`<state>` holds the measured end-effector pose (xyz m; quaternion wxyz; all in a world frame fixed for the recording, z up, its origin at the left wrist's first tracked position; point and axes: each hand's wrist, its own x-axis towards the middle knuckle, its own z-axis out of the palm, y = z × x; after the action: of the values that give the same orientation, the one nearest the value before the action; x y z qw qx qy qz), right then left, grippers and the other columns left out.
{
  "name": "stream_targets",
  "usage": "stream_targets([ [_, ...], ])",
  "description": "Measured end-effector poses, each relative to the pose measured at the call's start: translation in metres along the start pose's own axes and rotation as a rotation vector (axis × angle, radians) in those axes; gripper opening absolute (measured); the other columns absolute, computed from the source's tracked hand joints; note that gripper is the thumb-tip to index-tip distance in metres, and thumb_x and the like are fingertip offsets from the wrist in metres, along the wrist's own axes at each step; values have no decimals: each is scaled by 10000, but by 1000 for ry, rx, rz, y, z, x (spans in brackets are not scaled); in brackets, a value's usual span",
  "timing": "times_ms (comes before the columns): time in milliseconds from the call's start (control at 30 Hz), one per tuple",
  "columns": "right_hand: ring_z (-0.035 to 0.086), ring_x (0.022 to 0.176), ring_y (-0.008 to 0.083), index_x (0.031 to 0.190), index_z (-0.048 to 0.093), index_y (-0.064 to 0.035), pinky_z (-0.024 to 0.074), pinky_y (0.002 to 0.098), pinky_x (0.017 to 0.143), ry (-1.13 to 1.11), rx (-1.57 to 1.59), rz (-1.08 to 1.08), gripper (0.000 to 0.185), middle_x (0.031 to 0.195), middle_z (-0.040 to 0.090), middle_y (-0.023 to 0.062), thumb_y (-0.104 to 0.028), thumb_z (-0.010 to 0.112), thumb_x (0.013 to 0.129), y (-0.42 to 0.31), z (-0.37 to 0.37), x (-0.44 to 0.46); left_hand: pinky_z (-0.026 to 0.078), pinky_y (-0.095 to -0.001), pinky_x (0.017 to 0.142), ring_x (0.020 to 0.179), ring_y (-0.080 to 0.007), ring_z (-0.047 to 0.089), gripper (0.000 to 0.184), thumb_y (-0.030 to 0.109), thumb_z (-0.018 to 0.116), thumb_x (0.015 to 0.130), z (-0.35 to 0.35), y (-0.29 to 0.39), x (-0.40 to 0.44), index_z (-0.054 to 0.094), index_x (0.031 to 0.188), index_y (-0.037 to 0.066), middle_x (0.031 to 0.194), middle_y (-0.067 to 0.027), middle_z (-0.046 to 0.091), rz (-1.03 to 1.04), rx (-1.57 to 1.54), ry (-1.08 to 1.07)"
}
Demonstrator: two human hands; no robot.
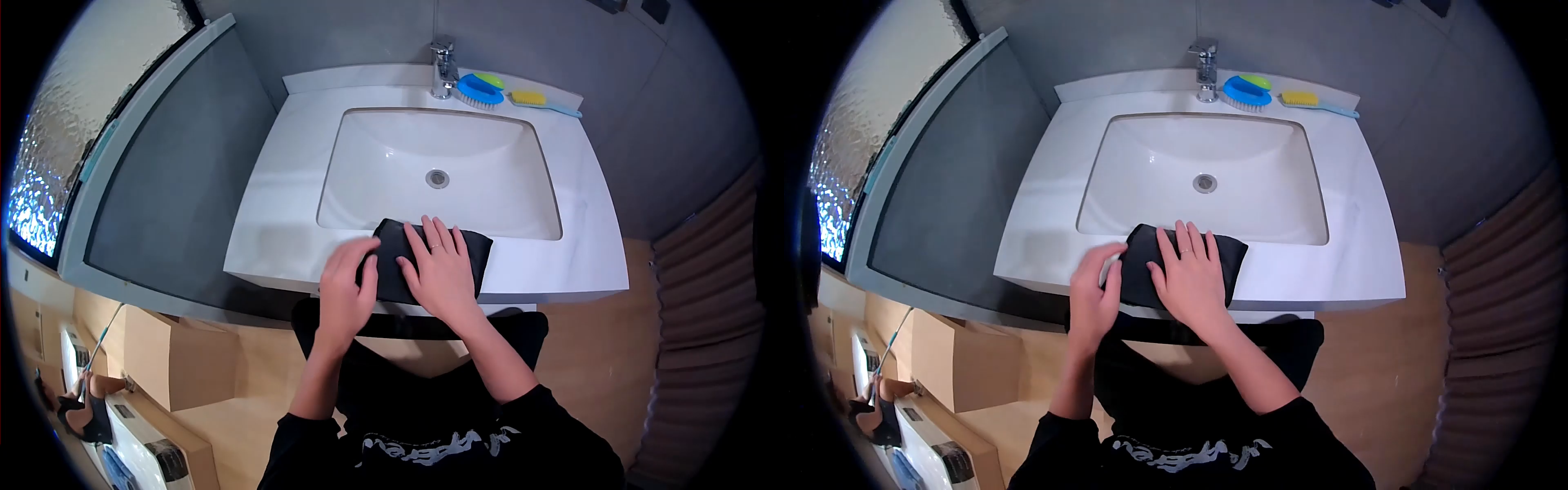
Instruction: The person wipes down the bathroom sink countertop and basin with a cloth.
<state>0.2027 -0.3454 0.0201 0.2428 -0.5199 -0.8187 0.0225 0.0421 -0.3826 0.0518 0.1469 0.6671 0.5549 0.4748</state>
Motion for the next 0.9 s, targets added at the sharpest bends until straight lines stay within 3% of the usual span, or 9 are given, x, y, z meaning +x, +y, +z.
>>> stream_targets([
  [67,388,1335,342,1357,499,-85,272,505,1110,6,-8,-6,526,1399,456,201,-357,567,912,10,-12,-13,461,-396,934,1067,-338,606,223,42,581,881,11,-2,12,611,1099,7,1070,-158,640,56,44,4],
  [167,384,1341,354,1379,482,-103,278,503,1106,-36,-71,12,601,1443,416,191,-390,619,869,44,-43,-42,286,-527,1092,1226,-340,491,333,188,600,899,38,-14,19,571,1181,13,1242,-158,563,119,242,-86],
  [267,406,1313,380,1360,489,-74,292,508,1088,-24,-156,189,604,1433,425,204,-323,654,836,110,-77,-75,278,-507,1104,1217,-335,500,405,265,619,882,62,-17,15,574,1195,13,1235,-153,583,160,491,-133],
  [333,358,1359,386,1413,437,-71,261,492,1112,46,-262,368,577,1477,383,199,-291,586,901,171,-90,-103,286,-502,1099,1205,-327,509,399,268,624,876,63,-17,17,583,1182,14,1210,-147,595,129,472,-166],
  [433,259,1428,328,1470,360,-90,200,482,1147,9,-400,698,606,1531,315,163,-448,413,984,230,-109,-120,306,-491,1086,1138,-304,543,351,246,622,869,63,-15,18,608,1141,25,1128,-125,623,124,452,-161],
  [567,234,1425,388,1477,332,-65,182,571,1128,3,-503,855,703,1532,280,220,-539,405,964,217,-87,-99,313,-487,1083,1076,-280,556,281,186,581,887,61,-13,18,611,1124,39,1082,-110,620,112,463,-162],
  [633,245,1408,430,1466,341,-49,182,587,1121,-11,-460,775,756,1519,286,246,-573,447,931,168,-73,-78,316,-485,1083,1081,-280,556,258,149,545,901,61,-13,17,608,1126,42,1089,-107,618,111,480,-170],
  [767,404,1236,432,1314,479,-42,295,615,1020,83,-358,239,655,1329,453,211,-469,622,838,69,-43,-46,309,-484,1088,1091,-283,554,254,125,518,908,61,-12,17,601,1136,50,1096,-105,616,120,471,-181],
  [900,342,1352,394,1351,501,-44,261,599,1078,67,-129,66,624,1438,419,180,-421,615,867,19,-31,-45,310,-482,1087,1106,-261,541,265,145,536,899,62,-17,16,601,1137,47,1082,-88,605,159,499,-179],
])
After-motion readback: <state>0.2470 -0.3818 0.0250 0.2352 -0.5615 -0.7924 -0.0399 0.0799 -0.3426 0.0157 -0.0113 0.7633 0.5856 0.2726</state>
